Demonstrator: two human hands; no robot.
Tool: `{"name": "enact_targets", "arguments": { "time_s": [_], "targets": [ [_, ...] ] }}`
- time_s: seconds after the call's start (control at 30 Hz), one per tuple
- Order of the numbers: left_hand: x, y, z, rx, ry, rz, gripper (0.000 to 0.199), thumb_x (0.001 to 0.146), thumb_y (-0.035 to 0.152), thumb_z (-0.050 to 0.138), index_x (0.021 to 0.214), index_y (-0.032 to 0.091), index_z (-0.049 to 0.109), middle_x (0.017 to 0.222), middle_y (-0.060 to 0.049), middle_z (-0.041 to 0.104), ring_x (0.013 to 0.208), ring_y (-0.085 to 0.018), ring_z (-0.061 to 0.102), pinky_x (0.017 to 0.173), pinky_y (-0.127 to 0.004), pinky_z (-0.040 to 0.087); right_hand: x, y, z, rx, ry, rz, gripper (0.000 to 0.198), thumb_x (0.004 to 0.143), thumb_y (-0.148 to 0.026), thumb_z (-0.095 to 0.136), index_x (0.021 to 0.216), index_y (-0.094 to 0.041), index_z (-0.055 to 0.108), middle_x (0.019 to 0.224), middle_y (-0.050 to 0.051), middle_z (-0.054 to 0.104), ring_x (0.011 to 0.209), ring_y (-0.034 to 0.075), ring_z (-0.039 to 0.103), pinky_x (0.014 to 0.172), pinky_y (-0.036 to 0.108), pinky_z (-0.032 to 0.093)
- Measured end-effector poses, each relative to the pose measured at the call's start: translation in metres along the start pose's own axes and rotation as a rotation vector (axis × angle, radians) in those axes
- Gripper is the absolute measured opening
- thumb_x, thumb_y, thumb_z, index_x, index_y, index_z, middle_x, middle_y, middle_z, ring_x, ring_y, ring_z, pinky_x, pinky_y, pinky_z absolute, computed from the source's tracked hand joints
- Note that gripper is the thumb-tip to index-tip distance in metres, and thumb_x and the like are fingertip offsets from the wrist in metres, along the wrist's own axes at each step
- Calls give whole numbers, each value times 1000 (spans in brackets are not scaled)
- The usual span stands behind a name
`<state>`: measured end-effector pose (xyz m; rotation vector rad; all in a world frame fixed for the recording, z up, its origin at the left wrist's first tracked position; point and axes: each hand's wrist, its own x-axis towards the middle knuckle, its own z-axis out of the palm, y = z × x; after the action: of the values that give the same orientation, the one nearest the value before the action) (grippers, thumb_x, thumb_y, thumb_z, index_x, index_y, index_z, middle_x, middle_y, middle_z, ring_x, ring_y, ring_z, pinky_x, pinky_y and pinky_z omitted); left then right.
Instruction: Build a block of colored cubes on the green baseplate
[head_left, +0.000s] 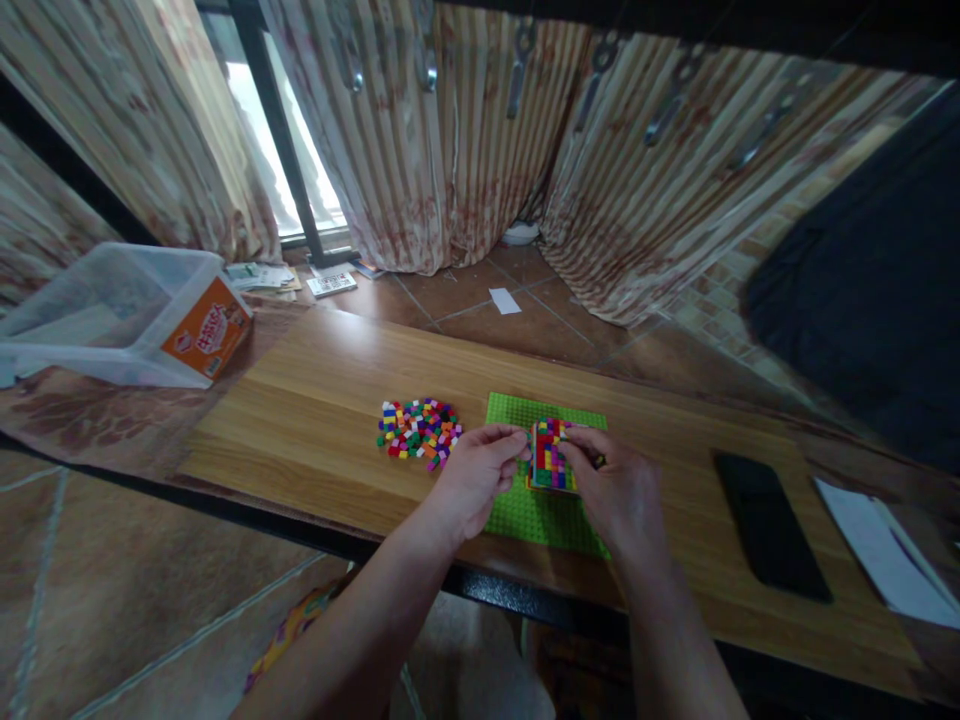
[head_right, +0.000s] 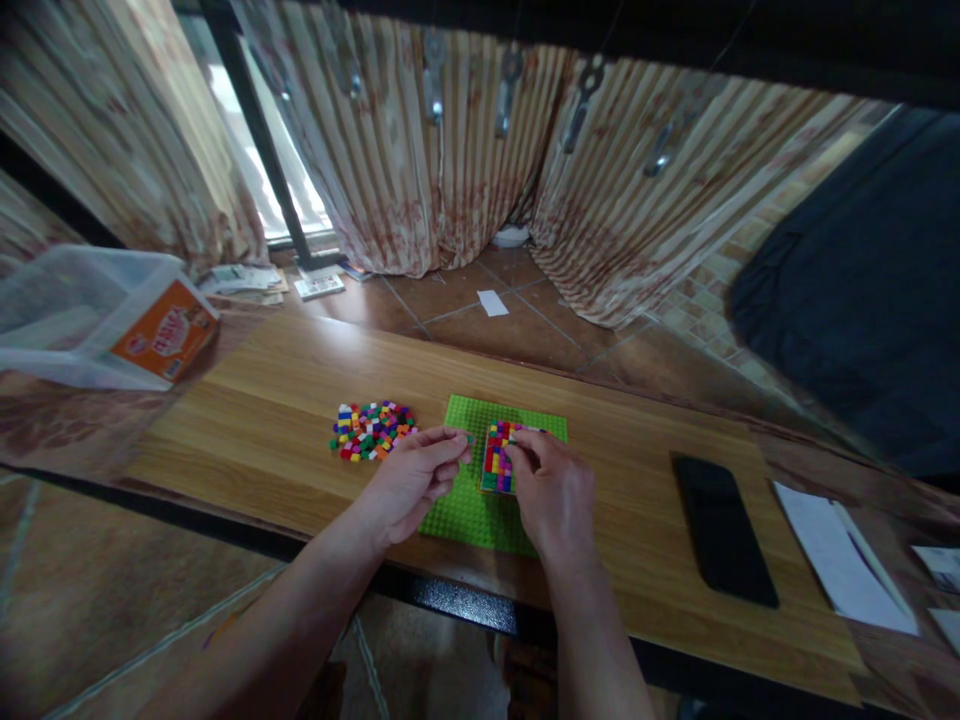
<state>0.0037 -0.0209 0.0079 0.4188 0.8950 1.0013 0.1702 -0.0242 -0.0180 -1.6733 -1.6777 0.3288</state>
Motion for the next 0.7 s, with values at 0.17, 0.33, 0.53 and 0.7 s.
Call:
{"name": "enact_targets", "arguments": {
  "time_s": [0.17, 0.33, 0.53, 0.7],
  "targets": [
    [-1, 0, 0, 10, 1, 6, 10, 72, 16, 69, 71, 11, 60, 62, 0, 57, 43, -1, 33, 40, -17, 13, 0, 0, -8, 26, 15, 54, 23, 80, -39, 61, 88, -21, 74, 84, 5, 75, 70, 21, 67, 68, 34, 51],
    [-2, 1, 1, 28, 6, 1, 6, 74, 14, 65, 73, 10, 61, 63, 0, 56, 42, 0, 31, 39, -17, 12, 2, 5, -12, 3, 120, 81, 32, 84, -46, 56, 88, -19, 73, 77, 7, 71, 66, 20, 62, 66, 33, 50],
    [0, 1, 1, 39, 3, -9, 7, 75, 15, 65, 75, 11, 60, 62, 0, 56, 42, -1, 32, 39, -16, 13, 5, 13, 4, -157, 187, 28, 47, 85, -51, 53, 109, -13, 66, 109, 18, 63, 107, 31, 54, 94, 49, 40],
    [0, 0, 0, 32, -2, -11, 9, 74, 16, 66, 73, 11, 58, 62, 1, 56, 42, 0, 32, 39, -16, 13, 4, 18, 14, -108, 130, 46, 48, 86, -52, 51, 113, -14, 63, 114, 18, 62, 111, 31, 52, 97, 50, 38]
  ]
}}
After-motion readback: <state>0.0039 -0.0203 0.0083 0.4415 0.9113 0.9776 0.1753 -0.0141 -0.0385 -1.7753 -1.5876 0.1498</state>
